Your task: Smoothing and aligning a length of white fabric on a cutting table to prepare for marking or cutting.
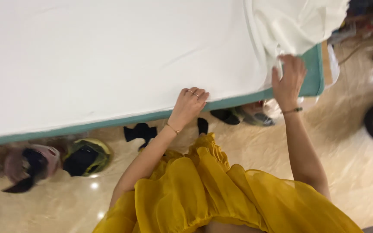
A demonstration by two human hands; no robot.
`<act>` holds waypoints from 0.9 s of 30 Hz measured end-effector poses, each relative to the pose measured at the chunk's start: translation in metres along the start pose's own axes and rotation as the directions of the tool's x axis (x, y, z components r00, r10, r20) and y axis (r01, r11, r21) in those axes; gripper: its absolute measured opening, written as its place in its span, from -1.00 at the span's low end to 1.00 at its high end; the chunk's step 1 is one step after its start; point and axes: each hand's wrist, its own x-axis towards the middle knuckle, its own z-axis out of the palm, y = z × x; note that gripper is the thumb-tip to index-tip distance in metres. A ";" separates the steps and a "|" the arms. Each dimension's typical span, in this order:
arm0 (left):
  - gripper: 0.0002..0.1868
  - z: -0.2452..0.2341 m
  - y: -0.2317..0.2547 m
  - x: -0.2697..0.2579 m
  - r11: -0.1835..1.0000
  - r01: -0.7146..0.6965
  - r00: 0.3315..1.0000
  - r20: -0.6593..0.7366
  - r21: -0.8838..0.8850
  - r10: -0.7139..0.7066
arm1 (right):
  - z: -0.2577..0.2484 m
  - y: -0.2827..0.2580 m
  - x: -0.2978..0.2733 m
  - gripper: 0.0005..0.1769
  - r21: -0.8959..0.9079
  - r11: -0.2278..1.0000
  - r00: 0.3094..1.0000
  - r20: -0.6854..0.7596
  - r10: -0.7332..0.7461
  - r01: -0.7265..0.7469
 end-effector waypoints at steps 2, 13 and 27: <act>-0.68 0.014 0.019 0.023 0.996 0.016 0.998 0.051 0.087 -0.020 | -0.011 0.012 0.009 -0.56 0.043 0.986 0.975 0.147 -0.164 0.159; -0.67 0.050 0.083 0.059 0.876 0.243 0.957 0.044 0.416 -0.286 | -0.018 0.084 0.041 -0.17 0.050 0.822 0.711 0.473 -0.520 0.567; -0.75 0.054 0.071 0.053 0.861 0.181 0.973 0.043 0.475 -0.228 | -0.001 0.092 0.061 -0.64 0.040 0.656 0.585 0.412 -0.698 0.754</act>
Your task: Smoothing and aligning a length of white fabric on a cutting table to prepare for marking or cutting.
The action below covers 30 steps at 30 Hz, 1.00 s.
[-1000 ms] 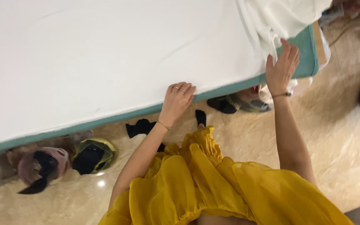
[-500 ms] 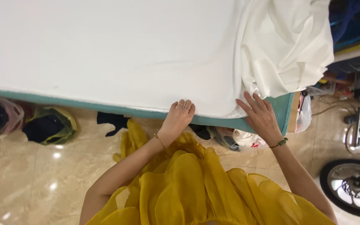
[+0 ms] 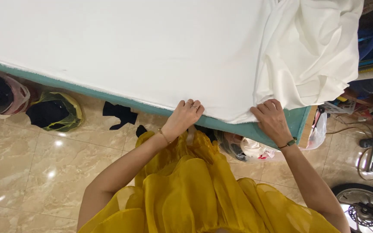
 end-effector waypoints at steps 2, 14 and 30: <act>-0.79 -0.004 0.003 -0.008 0.998 0.009 1.000 0.014 -0.057 -0.008 | -0.005 -0.008 0.000 -0.67 -0.003 0.999 0.999 0.029 0.037 -0.037; -0.81 0.005 0.017 -0.029 0.812 0.073 0.975 -0.131 -0.579 -0.181 | -0.062 -0.018 0.043 -0.45 0.148 0.939 0.846 0.493 0.203 -0.311; -0.35 0.019 -0.031 -0.045 0.782 0.597 0.801 0.087 -0.181 -0.592 | 0.030 -0.059 0.242 -0.34 0.293 0.875 0.919 0.040 0.391 -0.385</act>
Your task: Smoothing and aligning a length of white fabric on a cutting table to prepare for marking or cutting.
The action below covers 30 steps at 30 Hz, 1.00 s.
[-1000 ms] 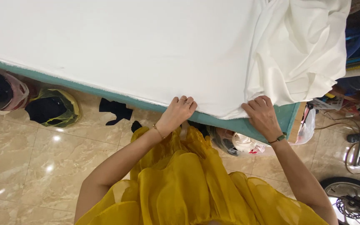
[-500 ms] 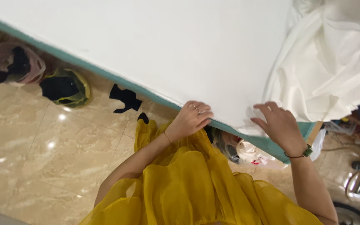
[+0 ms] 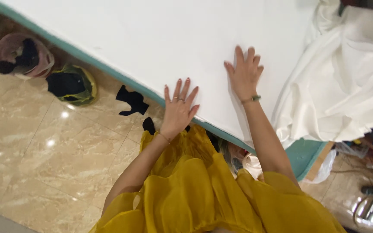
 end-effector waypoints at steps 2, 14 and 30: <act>-0.36 -0.006 0.003 -0.002 1.000 -0.013 1.000 -0.007 -0.010 0.013 | 0.005 0.030 0.022 -0.35 -0.057 0.995 0.996 -0.051 0.077 -0.080; -0.41 -0.014 0.019 0.036 0.994 0.105 0.994 0.047 -0.033 -0.104 | 0.041 0.129 0.057 -0.33 -0.096 0.973 0.956 -0.228 0.185 -0.211; -0.27 -0.025 0.030 0.091 0.991 0.093 0.995 0.041 -0.092 -0.090 | 0.012 0.268 0.198 -0.35 -0.213 0.935 0.924 -0.322 0.208 -0.284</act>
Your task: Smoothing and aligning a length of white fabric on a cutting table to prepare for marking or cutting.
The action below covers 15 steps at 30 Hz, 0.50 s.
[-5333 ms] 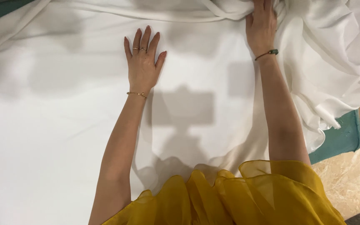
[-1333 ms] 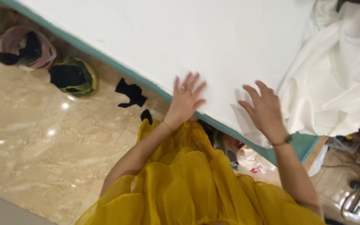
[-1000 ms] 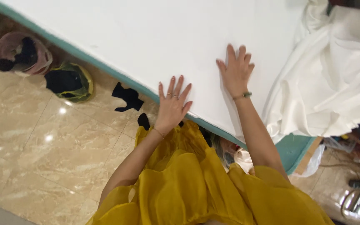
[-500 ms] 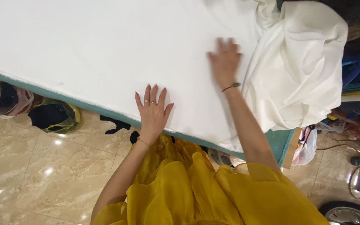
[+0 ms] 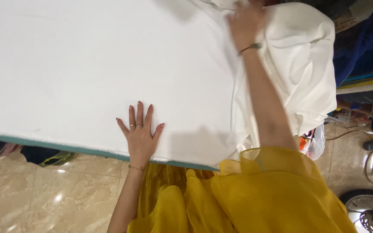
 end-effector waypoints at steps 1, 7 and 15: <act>-0.27 0.000 0.000 0.000 1.000 -0.008 1.000 0.005 0.000 0.008 | -0.007 0.042 0.005 -0.35 -0.045 0.997 0.998 -0.036 0.061 -0.062; -0.28 0.002 0.001 0.000 0.999 -0.014 1.000 -0.010 0.038 0.014 | -0.027 0.244 0.004 -0.27 -0.231 0.898 0.916 -0.242 0.319 -0.374; -0.29 0.001 0.002 0.000 0.999 -0.031 0.999 -0.035 -0.007 0.031 | -0.053 0.265 -0.081 -0.62 0.451 0.786 0.899 0.100 0.427 -0.423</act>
